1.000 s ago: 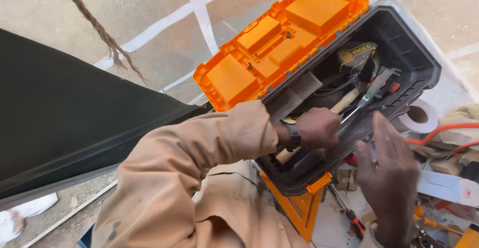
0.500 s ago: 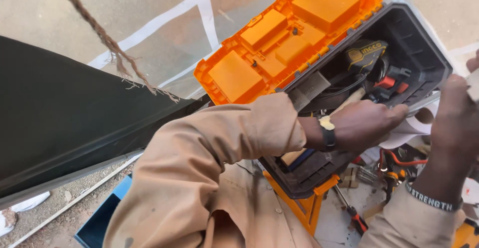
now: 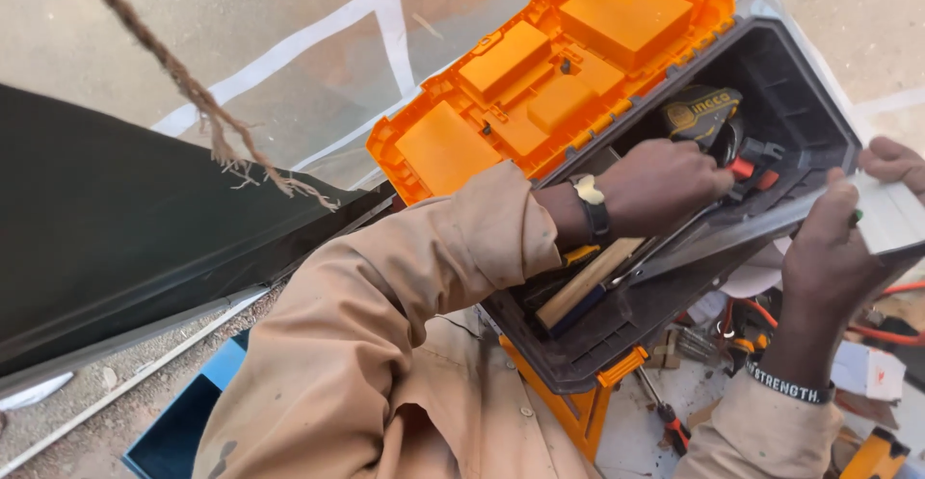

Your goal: Organizing and searching through a toolbox and workbench for specific tools

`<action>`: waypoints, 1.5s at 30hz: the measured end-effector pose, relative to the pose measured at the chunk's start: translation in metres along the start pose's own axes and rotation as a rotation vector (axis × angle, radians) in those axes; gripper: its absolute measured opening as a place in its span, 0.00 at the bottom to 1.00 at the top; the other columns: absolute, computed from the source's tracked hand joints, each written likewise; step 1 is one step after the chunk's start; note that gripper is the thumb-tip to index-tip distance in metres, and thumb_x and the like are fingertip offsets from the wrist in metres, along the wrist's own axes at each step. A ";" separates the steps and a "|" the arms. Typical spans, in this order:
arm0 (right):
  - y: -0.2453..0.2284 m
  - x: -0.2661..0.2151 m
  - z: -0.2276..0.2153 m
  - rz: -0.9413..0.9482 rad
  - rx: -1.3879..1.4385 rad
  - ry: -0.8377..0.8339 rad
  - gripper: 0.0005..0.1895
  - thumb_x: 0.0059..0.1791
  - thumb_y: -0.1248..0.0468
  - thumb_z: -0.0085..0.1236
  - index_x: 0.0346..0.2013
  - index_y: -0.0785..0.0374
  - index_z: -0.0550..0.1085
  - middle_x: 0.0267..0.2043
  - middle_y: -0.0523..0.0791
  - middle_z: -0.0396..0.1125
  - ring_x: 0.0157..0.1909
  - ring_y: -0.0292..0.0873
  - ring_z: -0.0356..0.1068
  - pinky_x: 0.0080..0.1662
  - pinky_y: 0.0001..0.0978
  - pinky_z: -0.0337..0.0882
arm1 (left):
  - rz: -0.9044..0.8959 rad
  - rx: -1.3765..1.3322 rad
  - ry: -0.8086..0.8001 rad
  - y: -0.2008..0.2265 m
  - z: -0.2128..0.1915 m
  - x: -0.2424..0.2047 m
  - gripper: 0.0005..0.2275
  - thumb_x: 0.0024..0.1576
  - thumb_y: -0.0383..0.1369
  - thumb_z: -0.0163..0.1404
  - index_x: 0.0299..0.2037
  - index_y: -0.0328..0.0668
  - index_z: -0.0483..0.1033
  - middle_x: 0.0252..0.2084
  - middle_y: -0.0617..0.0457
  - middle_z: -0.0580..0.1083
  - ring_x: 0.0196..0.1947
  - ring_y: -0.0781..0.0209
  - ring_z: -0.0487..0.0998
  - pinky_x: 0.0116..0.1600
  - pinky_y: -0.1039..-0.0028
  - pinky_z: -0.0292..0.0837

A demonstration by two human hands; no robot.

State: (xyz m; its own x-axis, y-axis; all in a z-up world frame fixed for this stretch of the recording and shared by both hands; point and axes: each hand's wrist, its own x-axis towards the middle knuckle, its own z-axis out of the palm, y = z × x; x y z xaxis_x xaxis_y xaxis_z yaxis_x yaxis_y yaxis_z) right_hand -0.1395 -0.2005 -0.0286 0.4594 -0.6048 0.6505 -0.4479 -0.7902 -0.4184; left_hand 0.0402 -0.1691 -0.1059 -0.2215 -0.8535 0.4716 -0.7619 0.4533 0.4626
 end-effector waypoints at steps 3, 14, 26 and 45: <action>0.001 -0.001 -0.003 -0.022 -0.081 -0.077 0.11 0.54 0.86 0.45 0.51 0.84 0.65 0.62 0.72 0.66 0.59 0.71 0.69 0.63 0.59 0.68 | 0.046 0.250 -0.071 -0.002 0.021 -0.017 0.04 0.49 0.28 0.51 0.27 0.55 0.76 0.32 0.55 0.74 0.39 0.51 0.72 0.49 0.56 0.63; 0.026 -0.049 -0.009 0.069 -0.357 -0.328 0.23 0.54 0.56 0.75 0.60 0.65 0.83 0.57 0.48 0.74 0.62 0.54 0.60 0.66 0.47 0.60 | -0.037 -0.188 0.117 0.100 -0.149 -0.157 0.13 0.68 0.35 0.43 0.43 0.29 0.73 0.43 0.39 0.75 0.48 0.40 0.77 0.62 0.50 0.68; 0.025 -0.029 -0.011 0.183 -0.564 -0.752 0.27 0.44 0.36 0.62 0.48 0.47 0.81 0.54 0.39 0.70 0.62 0.46 0.64 0.66 0.53 0.54 | 0.035 0.106 0.316 0.092 -0.100 -0.191 0.16 0.66 0.33 0.45 0.23 0.39 0.67 0.23 0.49 0.67 0.23 0.52 0.66 0.39 0.65 0.66; -0.003 -0.014 0.006 0.033 -0.799 -1.033 0.17 0.48 0.44 0.51 0.39 0.47 0.81 0.43 0.40 0.77 0.54 0.46 0.72 0.71 0.42 0.59 | 0.071 0.119 0.348 0.090 -0.090 -0.192 0.18 0.65 0.32 0.44 0.20 0.43 0.59 0.19 0.53 0.56 0.18 0.54 0.56 0.34 0.66 0.59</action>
State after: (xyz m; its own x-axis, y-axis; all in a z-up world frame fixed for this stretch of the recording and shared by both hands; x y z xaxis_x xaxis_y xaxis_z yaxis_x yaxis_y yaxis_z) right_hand -0.1399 -0.1906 -0.0401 0.6527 -0.7015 -0.2863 -0.6355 -0.7126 0.2971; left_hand 0.0687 0.0587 -0.0872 -0.0716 -0.6733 0.7359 -0.8219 0.4579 0.3390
